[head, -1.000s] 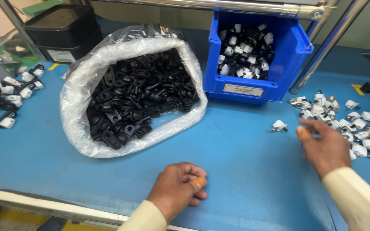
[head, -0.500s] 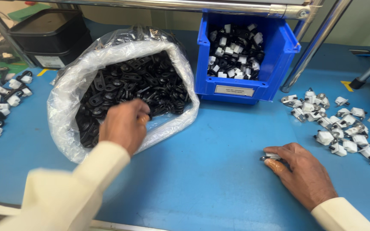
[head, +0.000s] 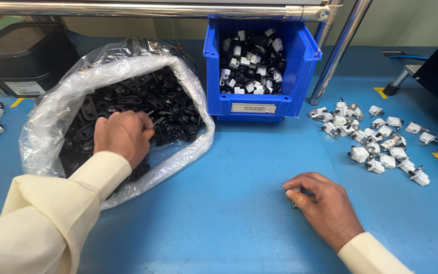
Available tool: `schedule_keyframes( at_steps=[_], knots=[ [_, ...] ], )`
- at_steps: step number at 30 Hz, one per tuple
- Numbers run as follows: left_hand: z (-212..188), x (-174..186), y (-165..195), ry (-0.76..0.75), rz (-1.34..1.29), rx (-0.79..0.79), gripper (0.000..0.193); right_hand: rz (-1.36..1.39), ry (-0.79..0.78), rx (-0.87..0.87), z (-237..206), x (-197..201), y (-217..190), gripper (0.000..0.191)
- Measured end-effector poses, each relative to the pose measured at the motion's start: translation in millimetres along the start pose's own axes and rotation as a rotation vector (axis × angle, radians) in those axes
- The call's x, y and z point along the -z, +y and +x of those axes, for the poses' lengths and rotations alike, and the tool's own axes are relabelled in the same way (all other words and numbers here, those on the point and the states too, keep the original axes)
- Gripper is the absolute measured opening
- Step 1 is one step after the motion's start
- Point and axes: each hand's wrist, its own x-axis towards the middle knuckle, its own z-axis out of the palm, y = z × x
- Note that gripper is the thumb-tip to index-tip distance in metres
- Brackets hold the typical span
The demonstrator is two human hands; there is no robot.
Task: The person repeatedly picks a black plastic bracket and a white plastic component, aligns them, and presses them together by hand. The assembled units are placed on the blue work surface. The person continues this cycle throughout the clip.
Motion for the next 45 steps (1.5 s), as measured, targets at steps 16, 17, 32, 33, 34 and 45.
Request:
schedule_keyframes(
  at_steps=[16, 17, 32, 33, 34, 45],
  knots=[
    [-47, -48, 103, -0.432, -1.177, 0.613, 0.021, -0.139, 0.235, 0.151, -27, -33, -8, 0.024],
    [-52, -49, 110, -0.451, -1.148, 0.596, 0.019, -0.084, 0.219, 0.051, -28, -33, -8, 0.031],
    [-77, -37, 144, -0.544, -0.932, 0.411, 0.014, -0.019, 0.307, -0.124, -29, -36, 12, 0.042],
    [-77, -36, 144, -0.551, -0.933, 0.416, 0.014, -0.063, 0.311, -0.049, -29, -35, 12, 0.039],
    [-77, -36, 144, -0.556, -0.943, 0.43, 0.014, -0.108, 0.317, 0.025, -28, -33, 12, 0.036],
    [-72, -29, 145, -0.607, -0.902, 0.455, 0.015, -0.427, 0.105, 0.096, -11, -17, -19, 0.038]
  ],
)
